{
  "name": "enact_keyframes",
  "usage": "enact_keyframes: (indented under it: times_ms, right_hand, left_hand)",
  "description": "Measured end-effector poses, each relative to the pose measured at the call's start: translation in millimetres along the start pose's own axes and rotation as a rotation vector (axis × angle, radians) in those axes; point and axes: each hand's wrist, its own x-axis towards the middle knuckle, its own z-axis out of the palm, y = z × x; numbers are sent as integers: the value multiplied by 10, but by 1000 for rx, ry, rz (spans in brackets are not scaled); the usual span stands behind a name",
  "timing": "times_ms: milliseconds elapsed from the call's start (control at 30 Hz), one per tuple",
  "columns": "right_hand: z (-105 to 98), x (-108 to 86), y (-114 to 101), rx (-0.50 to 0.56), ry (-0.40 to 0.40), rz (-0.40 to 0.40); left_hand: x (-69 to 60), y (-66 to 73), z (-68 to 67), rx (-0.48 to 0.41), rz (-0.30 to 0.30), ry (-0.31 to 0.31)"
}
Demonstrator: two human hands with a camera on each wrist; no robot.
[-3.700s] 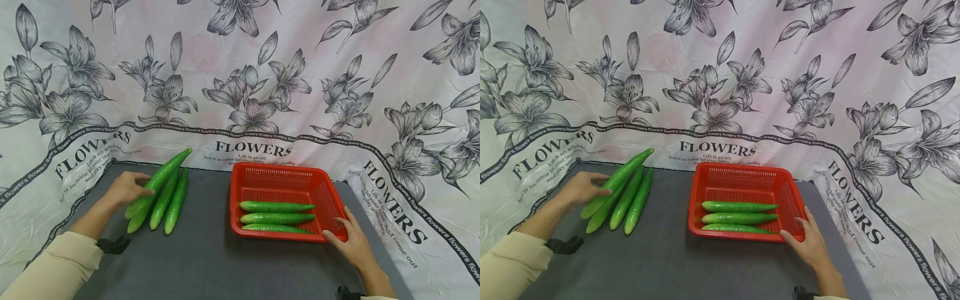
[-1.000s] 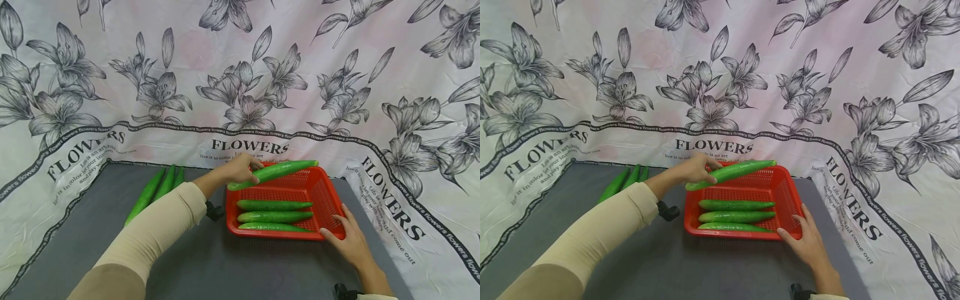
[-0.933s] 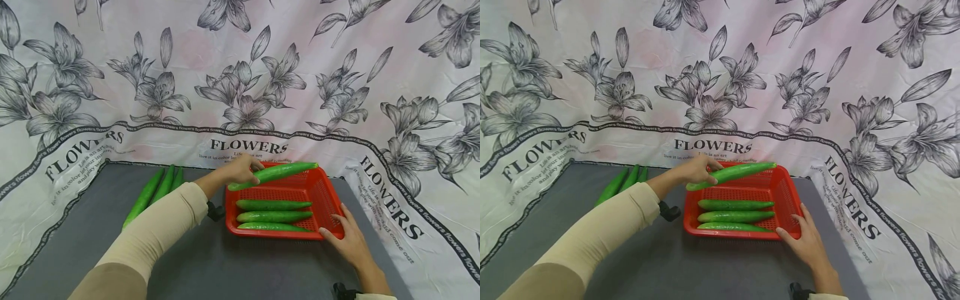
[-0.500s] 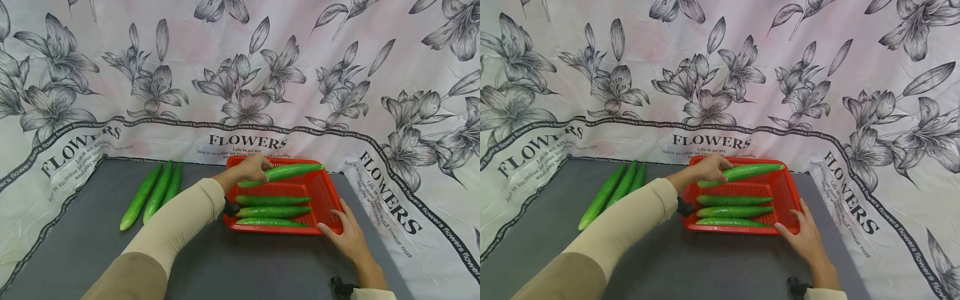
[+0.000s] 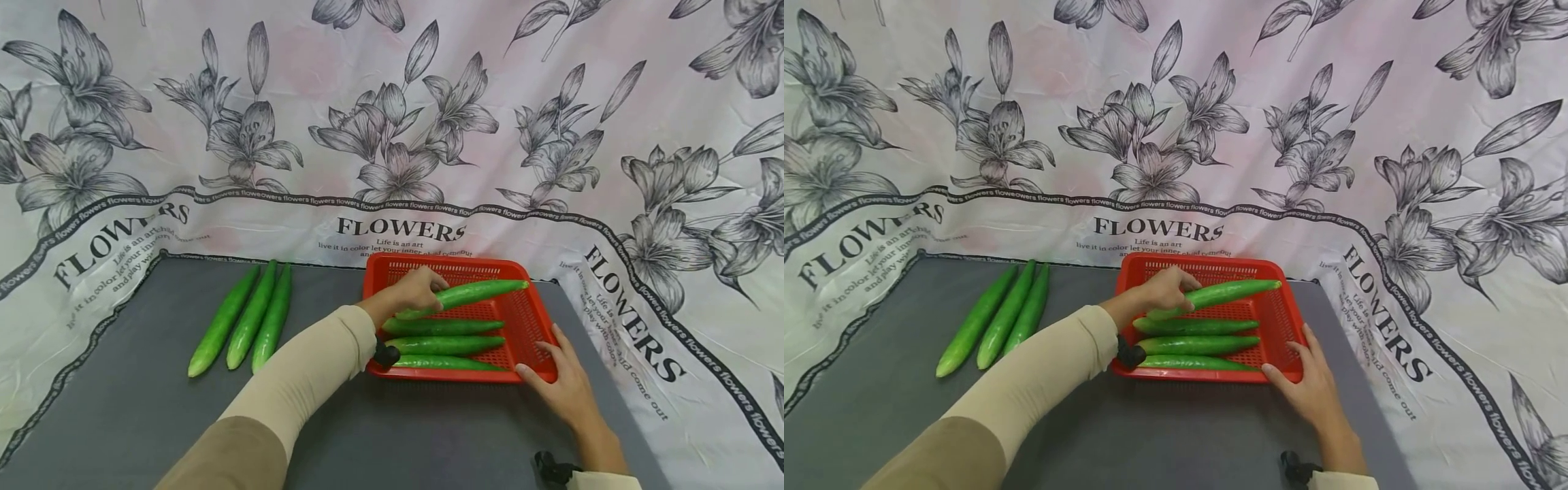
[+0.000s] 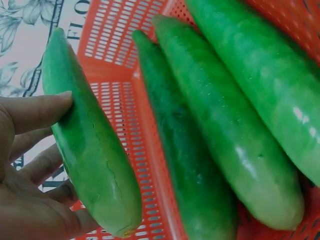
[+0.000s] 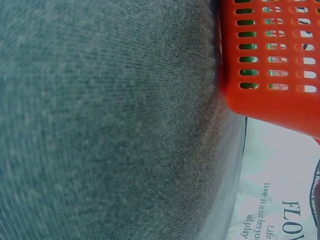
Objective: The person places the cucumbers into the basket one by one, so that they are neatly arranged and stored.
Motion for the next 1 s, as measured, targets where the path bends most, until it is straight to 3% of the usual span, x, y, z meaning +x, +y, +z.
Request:
enact_keyframes:
  times_ms: [333,700,1000]
  right_hand:
    - [-26,19,-9,-17,4,14]
    - [-31,6,-10,-16,1,16]
    - [-26,-2,-2,-23,4,7]
  left_hand:
    - [88,-110,31,-30,-7,51]
    - [137,-245,26,-2,-34,27]
    - [181,-400,114,-29,-74,61]
